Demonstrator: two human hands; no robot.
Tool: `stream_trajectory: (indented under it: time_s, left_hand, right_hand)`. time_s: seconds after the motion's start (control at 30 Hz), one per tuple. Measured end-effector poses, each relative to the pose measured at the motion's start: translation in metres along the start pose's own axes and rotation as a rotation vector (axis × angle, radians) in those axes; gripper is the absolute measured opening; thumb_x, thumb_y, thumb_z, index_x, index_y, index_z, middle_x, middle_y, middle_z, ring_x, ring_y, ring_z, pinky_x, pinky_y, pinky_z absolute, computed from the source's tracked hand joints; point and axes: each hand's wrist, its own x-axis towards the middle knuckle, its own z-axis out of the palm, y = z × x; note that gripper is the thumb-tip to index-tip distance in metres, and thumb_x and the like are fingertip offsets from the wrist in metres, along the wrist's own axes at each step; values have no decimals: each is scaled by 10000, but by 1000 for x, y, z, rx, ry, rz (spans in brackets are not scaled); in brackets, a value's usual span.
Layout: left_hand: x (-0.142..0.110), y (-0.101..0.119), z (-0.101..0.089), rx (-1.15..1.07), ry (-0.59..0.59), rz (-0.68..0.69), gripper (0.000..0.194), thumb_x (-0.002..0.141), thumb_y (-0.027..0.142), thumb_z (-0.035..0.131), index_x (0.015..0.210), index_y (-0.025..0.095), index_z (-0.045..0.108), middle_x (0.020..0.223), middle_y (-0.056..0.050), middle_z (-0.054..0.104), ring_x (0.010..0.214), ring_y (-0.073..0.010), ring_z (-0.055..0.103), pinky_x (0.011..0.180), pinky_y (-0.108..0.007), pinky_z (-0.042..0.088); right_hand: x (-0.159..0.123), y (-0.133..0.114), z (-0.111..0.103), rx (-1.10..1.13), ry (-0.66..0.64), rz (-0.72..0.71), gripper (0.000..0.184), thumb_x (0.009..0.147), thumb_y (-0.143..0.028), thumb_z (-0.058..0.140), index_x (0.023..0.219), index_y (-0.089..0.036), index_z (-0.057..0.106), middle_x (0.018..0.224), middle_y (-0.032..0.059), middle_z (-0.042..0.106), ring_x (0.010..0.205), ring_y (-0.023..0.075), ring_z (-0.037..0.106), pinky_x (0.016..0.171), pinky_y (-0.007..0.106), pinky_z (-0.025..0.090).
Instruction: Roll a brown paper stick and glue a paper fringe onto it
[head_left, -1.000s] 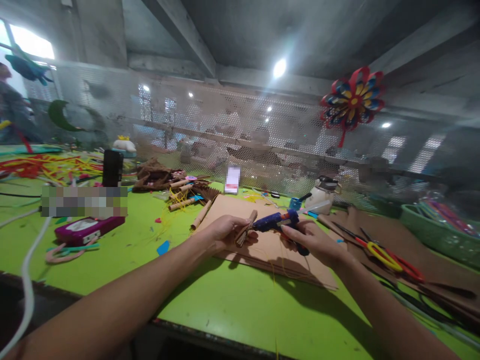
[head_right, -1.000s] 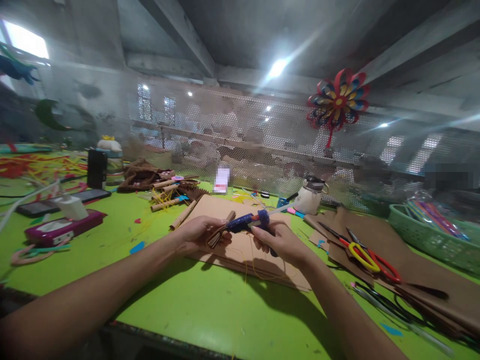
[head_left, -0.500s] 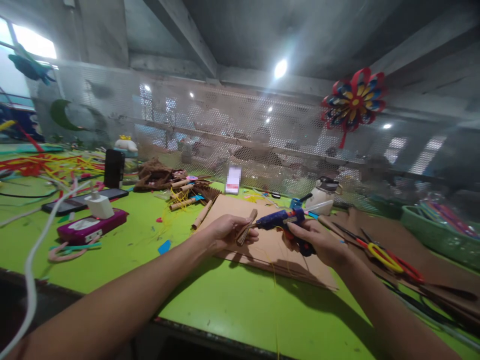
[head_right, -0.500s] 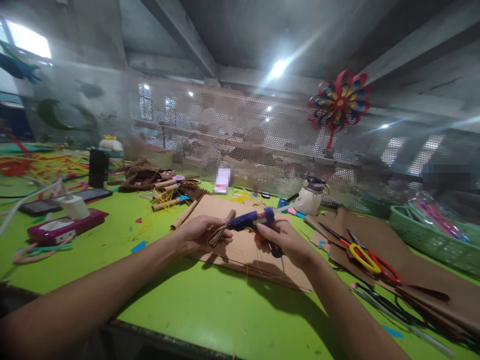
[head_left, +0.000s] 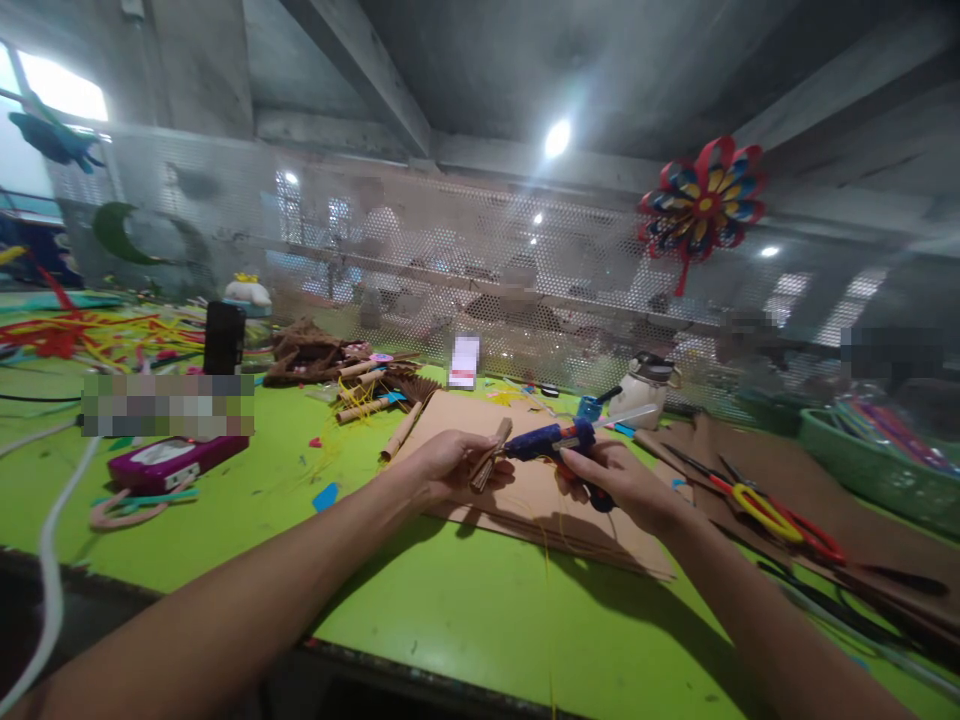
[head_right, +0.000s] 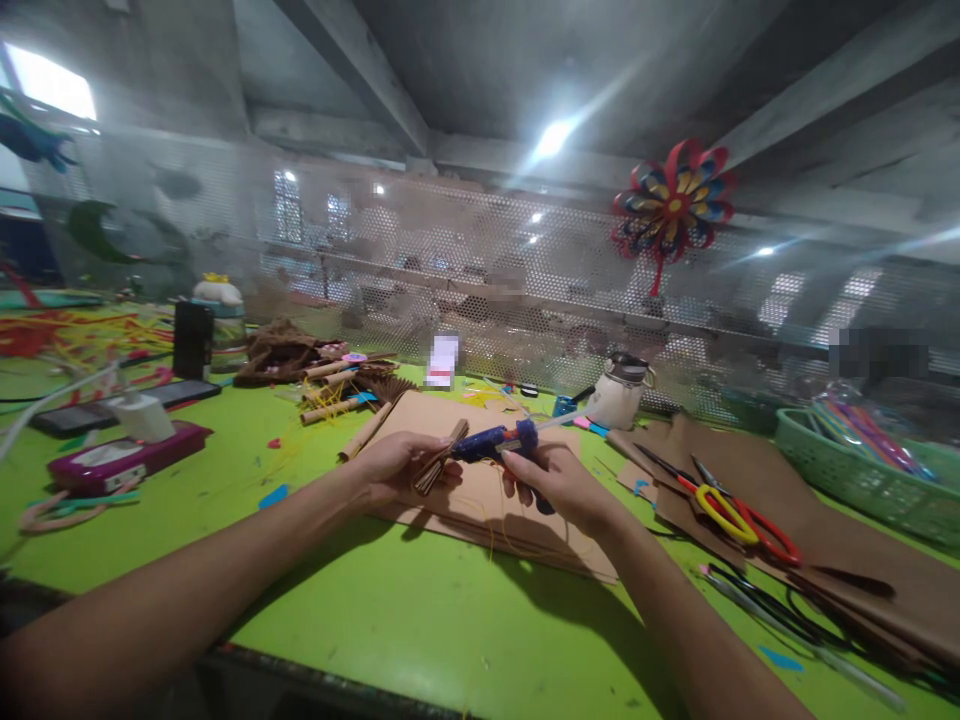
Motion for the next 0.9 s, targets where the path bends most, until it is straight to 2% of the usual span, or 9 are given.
stream_trajectory:
  time_s: [0.17, 0.33, 0.43, 0.53, 0.63, 0.77, 0.83, 0.9]
  left_hand:
    - [-5, 1, 5, 28, 33, 32, 203, 765, 219, 530, 708, 66, 651, 653, -125, 654, 592, -178, 593, 653, -303, 442]
    - [-8, 2, 6, -37, 10, 12, 197, 758, 220, 536, 673, 74, 639, 621, -104, 641, 567, -187, 583, 662, -353, 457]
    - [-6, 2, 4, -36, 13, 27, 187, 760, 206, 540, 680, 67, 636, 624, -109, 647, 570, -174, 586, 688, -341, 460]
    - [-5, 2, 4, -31, 36, 52, 181, 775, 200, 535, 691, 69, 627, 648, -114, 659, 619, -172, 611, 726, -317, 454]
    - [-4, 2, 4, -23, 76, 73, 176, 786, 192, 517, 693, 81, 616, 640, -102, 663, 644, -172, 625, 739, -304, 456]
    - [-3, 2, 3, -2, 75, 91, 183, 791, 199, 508, 693, 89, 616, 643, -97, 668, 643, -172, 625, 734, -297, 471]
    - [-2, 2, 2, 21, 65, 102, 184, 788, 215, 523, 710, 84, 626, 672, -107, 673, 667, -177, 626, 737, -295, 475]
    - [-1, 3, 0, 46, 74, 99, 180, 781, 228, 542, 728, 81, 632, 698, -114, 676, 687, -181, 628, 729, -293, 479]
  right_hand:
    - [-1, -4, 7, 6, -112, 2, 408, 842, -462, 456, 679, -112, 588, 629, 52, 557, 532, 99, 478, 508, 234, 356]
    - [-5, -13, 14, 0, -226, 17, 405, 824, -464, 476, 651, -117, 593, 569, 34, 529, 527, 103, 479, 513, 235, 364]
    - [-7, -14, 9, 57, -220, -3, 399, 822, -458, 482, 651, -116, 597, 587, 43, 544, 526, 103, 477, 517, 238, 370]
    - [-7, -9, -4, 160, -30, -15, 387, 810, -465, 497, 679, -113, 587, 628, 61, 570, 525, 105, 478, 503, 235, 368]
    - [-1, 4, -19, 159, 276, -11, 424, 794, -514, 484, 728, -109, 591, 633, 69, 578, 507, 112, 477, 475, 234, 360]
    - [12, 29, -29, -280, 628, 10, 455, 767, -550, 476, 689, -122, 608, 513, 29, 516, 471, 121, 447, 453, 233, 336]
    - [17, 40, -28, -467, 696, 1, 436, 758, -535, 473, 666, -130, 605, 501, 31, 517, 473, 132, 440, 466, 246, 344]
    - [20, 47, -24, -554, 668, 17, 392, 757, -492, 473, 679, -137, 620, 513, 45, 551, 476, 144, 450, 466, 255, 351]
